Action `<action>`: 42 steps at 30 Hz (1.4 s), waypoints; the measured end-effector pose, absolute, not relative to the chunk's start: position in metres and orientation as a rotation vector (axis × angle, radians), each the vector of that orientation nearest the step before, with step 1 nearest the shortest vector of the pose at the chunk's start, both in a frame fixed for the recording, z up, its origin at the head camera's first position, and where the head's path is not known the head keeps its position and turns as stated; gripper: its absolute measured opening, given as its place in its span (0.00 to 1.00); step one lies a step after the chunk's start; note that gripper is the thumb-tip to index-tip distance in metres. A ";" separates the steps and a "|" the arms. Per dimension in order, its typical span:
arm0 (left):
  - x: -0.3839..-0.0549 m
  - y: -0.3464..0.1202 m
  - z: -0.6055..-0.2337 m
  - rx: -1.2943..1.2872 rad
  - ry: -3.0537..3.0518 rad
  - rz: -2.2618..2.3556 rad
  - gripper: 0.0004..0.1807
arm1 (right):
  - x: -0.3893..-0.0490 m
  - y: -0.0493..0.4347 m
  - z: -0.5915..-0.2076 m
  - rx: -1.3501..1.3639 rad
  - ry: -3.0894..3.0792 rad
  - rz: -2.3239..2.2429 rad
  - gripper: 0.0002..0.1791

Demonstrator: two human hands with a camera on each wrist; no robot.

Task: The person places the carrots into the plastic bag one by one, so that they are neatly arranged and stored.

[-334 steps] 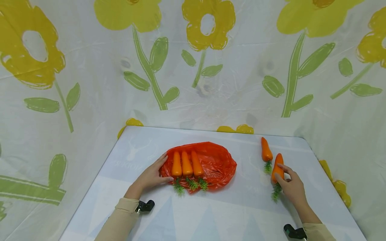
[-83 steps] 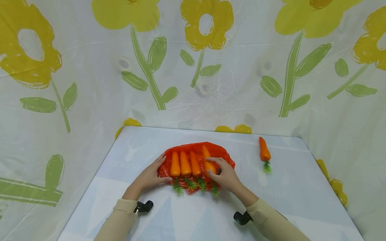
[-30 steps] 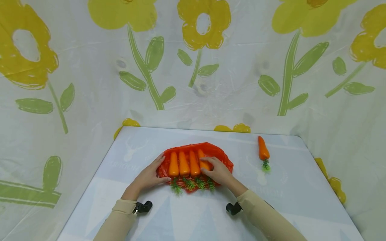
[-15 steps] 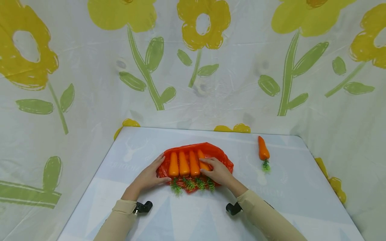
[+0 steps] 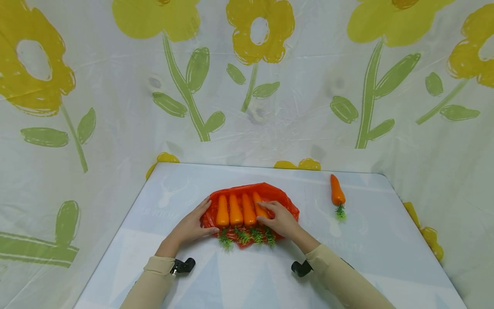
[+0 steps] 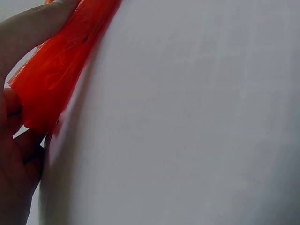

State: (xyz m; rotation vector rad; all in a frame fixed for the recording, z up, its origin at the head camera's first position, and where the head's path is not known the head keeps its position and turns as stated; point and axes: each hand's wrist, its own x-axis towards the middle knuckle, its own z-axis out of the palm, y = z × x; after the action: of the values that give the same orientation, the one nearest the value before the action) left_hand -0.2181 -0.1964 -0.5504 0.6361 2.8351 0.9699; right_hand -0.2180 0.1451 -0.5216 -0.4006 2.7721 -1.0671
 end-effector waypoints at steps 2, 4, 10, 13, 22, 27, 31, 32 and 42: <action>-0.218 -0.196 -0.551 0.637 2.836 0.970 0.59 | -0.217 0.145 -0.520 -0.401 2.776 -1.076 0.31; -0.218 -0.196 -0.550 0.637 2.833 0.972 0.59 | -0.216 0.146 -0.519 -0.393 2.783 -1.083 0.30; -0.218 -0.196 -0.550 0.630 2.831 0.970 0.59 | -0.213 0.152 -0.521 -0.414 2.824 -1.127 0.28; -0.218 -0.197 -0.550 0.626 2.834 0.962 0.59 | -0.212 0.156 -0.522 -0.439 2.838 -1.144 0.27; -0.218 -0.196 -0.550 0.616 2.836 0.968 0.59 | -0.209 0.167 -0.520 -0.481 2.816 -1.229 0.26; -0.218 -0.196 -0.550 0.623 2.841 0.968 0.59 | -0.207 0.173 -0.518 -0.492 2.824 -1.247 0.25; -0.218 -0.196 -0.551 0.624 2.842 0.957 0.59 | -0.206 0.177 -0.516 -0.489 2.828 -1.254 0.25; -0.218 -0.196 -0.550 0.622 2.840 0.957 0.59 | -0.205 0.178 -0.516 -0.484 2.831 -1.251 0.25; -0.218 -0.196 -0.549 0.621 2.840 0.964 0.59 | -0.203 0.190 -0.519 -0.481 2.868 -1.354 0.23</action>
State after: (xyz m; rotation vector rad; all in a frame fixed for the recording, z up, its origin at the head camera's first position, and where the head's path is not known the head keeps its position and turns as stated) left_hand -0.2176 -0.1960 -0.5493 0.6215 2.8400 0.9637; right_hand -0.2025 0.1898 -0.5192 -0.4815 2.8682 -1.3539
